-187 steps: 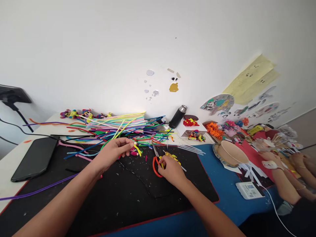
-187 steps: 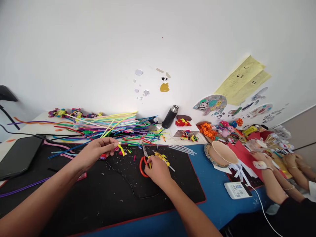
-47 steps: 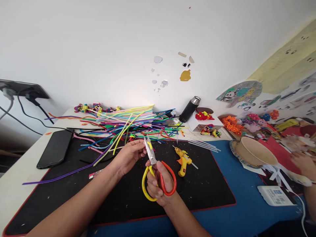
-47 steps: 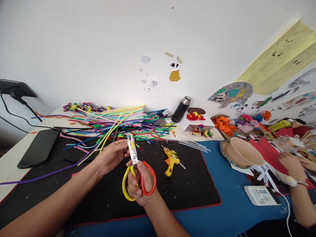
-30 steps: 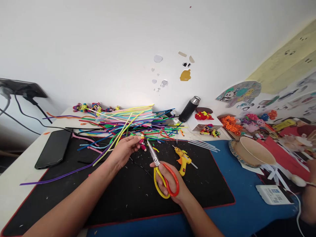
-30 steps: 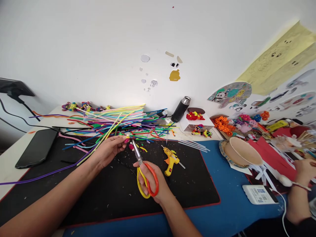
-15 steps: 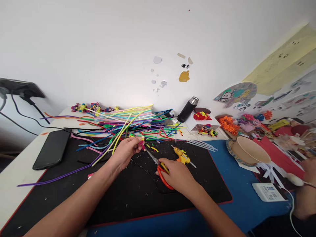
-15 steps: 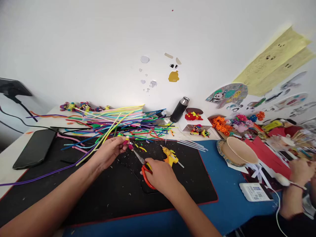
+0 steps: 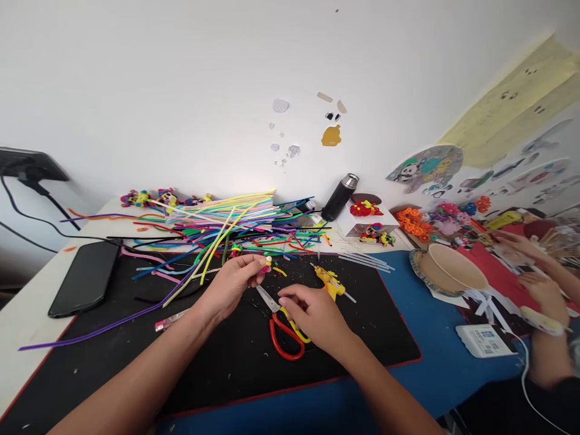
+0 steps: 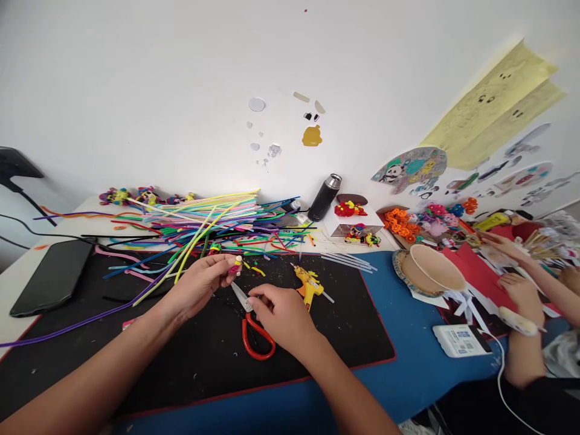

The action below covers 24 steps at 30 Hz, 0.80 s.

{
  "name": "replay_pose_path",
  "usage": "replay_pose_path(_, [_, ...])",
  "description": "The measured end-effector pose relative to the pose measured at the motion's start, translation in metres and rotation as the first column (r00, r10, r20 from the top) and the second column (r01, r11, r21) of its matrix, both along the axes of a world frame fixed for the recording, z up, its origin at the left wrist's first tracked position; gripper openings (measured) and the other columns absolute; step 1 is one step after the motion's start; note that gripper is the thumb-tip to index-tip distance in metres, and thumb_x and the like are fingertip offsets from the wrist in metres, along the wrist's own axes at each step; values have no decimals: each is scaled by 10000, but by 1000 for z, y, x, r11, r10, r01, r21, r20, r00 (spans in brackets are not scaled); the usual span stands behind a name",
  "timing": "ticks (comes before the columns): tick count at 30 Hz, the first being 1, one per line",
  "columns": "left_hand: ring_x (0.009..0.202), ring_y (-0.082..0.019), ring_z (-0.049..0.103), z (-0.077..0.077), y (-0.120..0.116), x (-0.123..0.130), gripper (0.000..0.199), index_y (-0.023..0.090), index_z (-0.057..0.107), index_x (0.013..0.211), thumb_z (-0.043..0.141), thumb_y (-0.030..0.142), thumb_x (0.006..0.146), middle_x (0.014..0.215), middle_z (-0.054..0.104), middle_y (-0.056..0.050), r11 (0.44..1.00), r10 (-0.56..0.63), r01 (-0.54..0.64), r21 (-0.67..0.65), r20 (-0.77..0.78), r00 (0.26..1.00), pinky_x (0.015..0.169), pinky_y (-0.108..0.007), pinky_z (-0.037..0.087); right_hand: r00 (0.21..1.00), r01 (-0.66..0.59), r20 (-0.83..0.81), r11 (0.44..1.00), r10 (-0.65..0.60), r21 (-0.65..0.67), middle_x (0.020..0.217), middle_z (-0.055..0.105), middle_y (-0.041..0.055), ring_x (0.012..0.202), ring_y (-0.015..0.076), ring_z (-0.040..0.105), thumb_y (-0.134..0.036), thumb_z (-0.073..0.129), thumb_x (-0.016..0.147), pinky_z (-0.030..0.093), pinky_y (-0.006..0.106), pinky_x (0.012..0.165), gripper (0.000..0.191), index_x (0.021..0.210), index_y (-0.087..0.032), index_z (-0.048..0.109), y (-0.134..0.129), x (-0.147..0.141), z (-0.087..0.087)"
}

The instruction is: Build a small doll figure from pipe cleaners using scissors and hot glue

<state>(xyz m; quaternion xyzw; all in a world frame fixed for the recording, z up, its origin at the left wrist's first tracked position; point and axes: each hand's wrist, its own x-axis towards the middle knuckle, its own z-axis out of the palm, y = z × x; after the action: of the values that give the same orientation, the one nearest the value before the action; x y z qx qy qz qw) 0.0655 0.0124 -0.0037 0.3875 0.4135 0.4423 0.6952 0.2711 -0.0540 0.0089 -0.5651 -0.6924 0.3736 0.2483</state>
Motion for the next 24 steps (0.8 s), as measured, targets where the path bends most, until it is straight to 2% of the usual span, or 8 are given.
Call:
replay_pose_path(3, [611,-115,470,-1,-2,1,367,164,733,765,859,509,763,662,607,12,997,-19,24,72,-67,998,605,-250,366,942,96,-305,983,-142,-158,667,683,-20,452,126,595,-445,635,976,436,239,467,296,1094,-198,748,5,-5,-8])
replay_pose_path(7, [643,-131,493,-1,-6,4,368,179,757,816,838,537,785,706,627,13,988,-41,65,142,-170,985,622,-260,387,841,168,-483,967,-243,-194,622,624,-51,388,92,524,-512,687,922,357,207,394,352,1046,-185,717,11,-13,-9])
replay_pose_path(15, [807,-206,647,5,-13,6,373,193,763,885,768,563,843,871,753,-34,955,-77,155,253,-294,953,781,-319,511,770,237,-566,955,-296,-177,560,591,-70,364,83,483,-503,744,876,352,199,374,331,958,-189,675,13,-28,-11])
replay_pose_path(24, [834,-221,685,7,-14,4,359,201,770,906,744,558,872,891,772,-40,933,-108,211,291,-334,936,802,-326,527,764,259,-574,955,-294,-144,492,542,-87,354,87,453,-533,749,887,353,199,373,345,917,-200,665,12,-27,-15])
